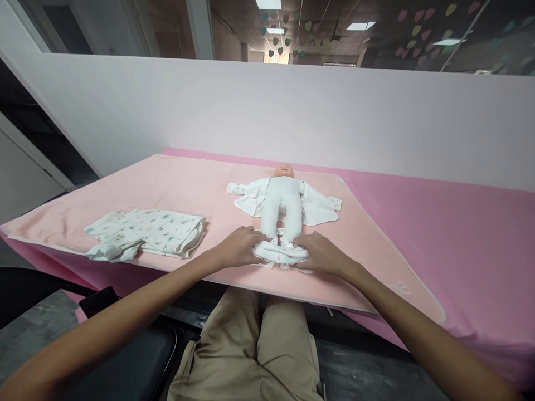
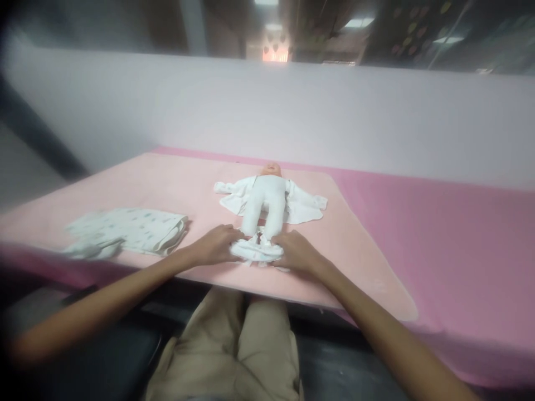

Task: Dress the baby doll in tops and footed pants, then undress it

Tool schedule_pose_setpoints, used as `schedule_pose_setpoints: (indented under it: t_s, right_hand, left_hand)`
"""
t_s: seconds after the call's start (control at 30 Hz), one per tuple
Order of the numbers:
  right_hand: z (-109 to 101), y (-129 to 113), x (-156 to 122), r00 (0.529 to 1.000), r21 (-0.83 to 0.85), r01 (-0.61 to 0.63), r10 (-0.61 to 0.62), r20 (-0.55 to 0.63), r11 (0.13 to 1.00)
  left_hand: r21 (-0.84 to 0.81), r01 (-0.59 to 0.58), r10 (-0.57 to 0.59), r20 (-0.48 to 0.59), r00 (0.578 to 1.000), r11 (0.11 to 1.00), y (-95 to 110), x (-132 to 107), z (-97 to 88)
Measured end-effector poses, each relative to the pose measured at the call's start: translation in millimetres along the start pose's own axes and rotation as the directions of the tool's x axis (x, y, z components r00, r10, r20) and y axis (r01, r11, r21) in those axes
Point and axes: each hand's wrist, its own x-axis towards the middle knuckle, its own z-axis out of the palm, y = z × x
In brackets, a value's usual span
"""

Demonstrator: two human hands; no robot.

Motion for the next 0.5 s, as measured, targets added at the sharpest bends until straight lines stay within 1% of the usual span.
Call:
schedule_pose_setpoints:
  t_s: [0.1, 0.17, 0.23, 0.3, 0.37, 0.43, 0.5]
  right_hand:
    - [15, -8, -14, 0.981, -0.029, 0.068, -0.072, -0.181, 0.997]
    - [25, -14, -24, 0.955, -0.071, 0.061, -0.079, -0.287, 0.996]
    - [31, -23, -34, 0.937, -0.094, 0.037, -0.067, -0.344, 0.995]
    - [32, -35, -46, 0.942, -0.067, 0.016, -0.038, -0.334, 0.998]
    - [24, -50, -59, 0.964, 0.015, 0.008, -0.004, -0.266, 1.000]
    - [7, -68, -72, 0.984, 0.129, 0.005, 0.018, -0.177, 0.992]
    - [-16, -84, -84, 0.993, 0.220, -0.014, 0.039, -0.111, 0.975]
  left_hand:
    - [-0.006, -0.013, 0.013, -0.071, 0.997, 1.000, 8, -11, 4.5]
    - [0.002, -0.015, 0.015, -0.094, 0.995, 1.000, 15, -18, 3.9]
    - [0.002, -0.032, 0.032, -0.098, 0.995, 0.999, 24, -26, 0.3]
    - [-0.020, -0.050, 0.048, -0.090, 0.995, 0.999, 35, -34, -4.8]
    - [-0.058, -0.058, 0.054, -0.071, 0.996, 0.997, 47, -42, -10.2]
    - [-0.093, -0.056, 0.052, -0.040, 0.998, 0.994, 59, -49, -16.7]
    - [-0.114, -0.046, 0.046, -0.005, 0.999, 0.992, 70, -56, -27.2]
